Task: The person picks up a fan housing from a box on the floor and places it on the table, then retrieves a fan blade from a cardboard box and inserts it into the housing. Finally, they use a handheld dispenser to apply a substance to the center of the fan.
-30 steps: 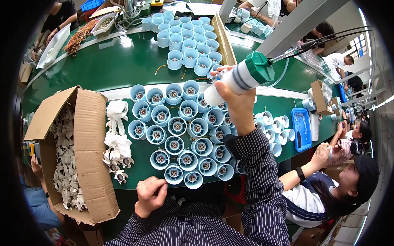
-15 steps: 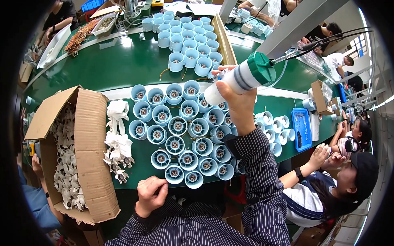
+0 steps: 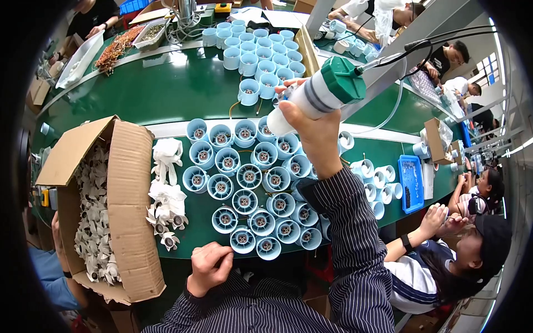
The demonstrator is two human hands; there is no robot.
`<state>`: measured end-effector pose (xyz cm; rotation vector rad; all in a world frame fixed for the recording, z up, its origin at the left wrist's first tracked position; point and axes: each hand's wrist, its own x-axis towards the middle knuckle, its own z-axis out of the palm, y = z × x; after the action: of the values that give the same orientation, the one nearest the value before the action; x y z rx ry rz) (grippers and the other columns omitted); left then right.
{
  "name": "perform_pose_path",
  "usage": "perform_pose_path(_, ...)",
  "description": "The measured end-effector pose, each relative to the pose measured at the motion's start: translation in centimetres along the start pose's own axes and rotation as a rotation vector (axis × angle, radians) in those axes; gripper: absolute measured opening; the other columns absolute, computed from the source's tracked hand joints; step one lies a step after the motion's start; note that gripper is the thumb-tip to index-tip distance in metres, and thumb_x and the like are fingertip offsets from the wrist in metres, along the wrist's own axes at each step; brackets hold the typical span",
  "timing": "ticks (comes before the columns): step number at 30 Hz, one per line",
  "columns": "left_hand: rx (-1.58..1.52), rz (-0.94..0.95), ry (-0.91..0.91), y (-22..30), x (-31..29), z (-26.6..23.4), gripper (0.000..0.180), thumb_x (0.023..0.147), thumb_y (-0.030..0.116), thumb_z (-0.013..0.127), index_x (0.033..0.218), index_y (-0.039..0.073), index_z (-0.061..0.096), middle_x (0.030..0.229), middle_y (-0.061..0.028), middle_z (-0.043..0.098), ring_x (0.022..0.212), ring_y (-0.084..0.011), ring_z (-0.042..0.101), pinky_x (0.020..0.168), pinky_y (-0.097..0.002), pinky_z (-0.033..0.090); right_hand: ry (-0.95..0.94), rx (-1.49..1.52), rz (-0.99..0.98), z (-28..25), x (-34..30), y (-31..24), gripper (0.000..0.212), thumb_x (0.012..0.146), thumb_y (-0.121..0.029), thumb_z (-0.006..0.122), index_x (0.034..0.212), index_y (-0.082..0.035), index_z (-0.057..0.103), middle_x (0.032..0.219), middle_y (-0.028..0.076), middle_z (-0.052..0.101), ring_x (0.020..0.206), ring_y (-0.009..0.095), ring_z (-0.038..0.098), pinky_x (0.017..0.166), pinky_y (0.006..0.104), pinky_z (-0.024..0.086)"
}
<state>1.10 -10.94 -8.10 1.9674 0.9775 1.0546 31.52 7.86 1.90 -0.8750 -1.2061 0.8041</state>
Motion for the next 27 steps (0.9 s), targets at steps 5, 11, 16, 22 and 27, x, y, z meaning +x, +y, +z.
perform_pose_path(5, -0.018, 0.002, 0.013, -0.1, 0.0, 0.1, 0.015, 0.08, -0.001, 0.078, 0.093, 0.004, 0.073, 0.068, -0.0067, 0.064, 0.055, -0.0235, 0.063, 0.051, -0.035, 0.047, 0.012, 0.007, 0.015, 0.2, 0.4, 2.0, 0.047, 0.093, -0.006, 0.082, 0.132, -0.003, 0.057, 0.127, 0.015, 0.068, 0.122, 0.032, 0.071, 0.108, 0.0489, 0.056)
perform_pose_path(11, -0.039, 0.025, 0.037, -0.2, 0.1, 0.2, 0.015, 0.08, -0.001, 0.078, 0.092, 0.005, 0.072, 0.066, -0.0064, 0.062, 0.053, -0.0228, 0.06, 0.049, -0.0351, 0.043, 0.029, -0.009, 0.016, 0.1, 0.5, 2.5, 0.045, 0.093, -0.005, 0.082, 0.131, -0.002, 0.058, 0.127, 0.015, 0.068, 0.122, 0.033, 0.071, 0.108, 0.0492, 0.055)
perform_pose_path(16, -0.04, 0.024, 0.035, -0.2, 0.2, 0.1, 0.015, 0.08, -0.001, 0.078, 0.092, 0.005, 0.072, 0.066, -0.0065, 0.062, 0.053, -0.023, 0.06, 0.049, -0.035, 0.043, 0.041, -0.014, 0.039, 0.2, 0.5, 2.3, 0.043, 0.094, -0.003, 0.08, 0.131, -0.002, 0.058, 0.128, 0.015, 0.067, 0.122, 0.034, 0.071, 0.109, 0.0493, 0.055)
perform_pose_path(22, -0.036, 0.029, 0.032, -0.3, 0.1, 0.1, 0.015, 0.08, -0.001, 0.078, 0.093, 0.004, 0.072, 0.066, -0.0064, 0.063, 0.053, -0.023, 0.061, 0.049, -0.035, 0.044, 0.028, -0.015, 0.025, -0.1, 0.5, 2.7, 0.044, 0.093, -0.003, 0.08, 0.132, -0.002, 0.058, 0.13, 0.016, 0.067, 0.123, 0.034, 0.071, 0.109, 0.0493, 0.055)
perform_pose_path(27, -0.033, 0.033, 0.035, -0.4, 0.0, 0.1, 0.016, 0.08, -0.001, 0.078, 0.093, 0.005, 0.072, 0.067, -0.0063, 0.063, 0.054, -0.0228, 0.061, 0.05, -0.0349, 0.044, 0.046, -0.033, 0.035, 0.1, 0.5, 2.3, 0.044, 0.093, -0.003, 0.08, 0.131, -0.002, 0.058, 0.13, 0.016, 0.067, 0.123, 0.033, 0.071, 0.109, 0.0488, 0.055)
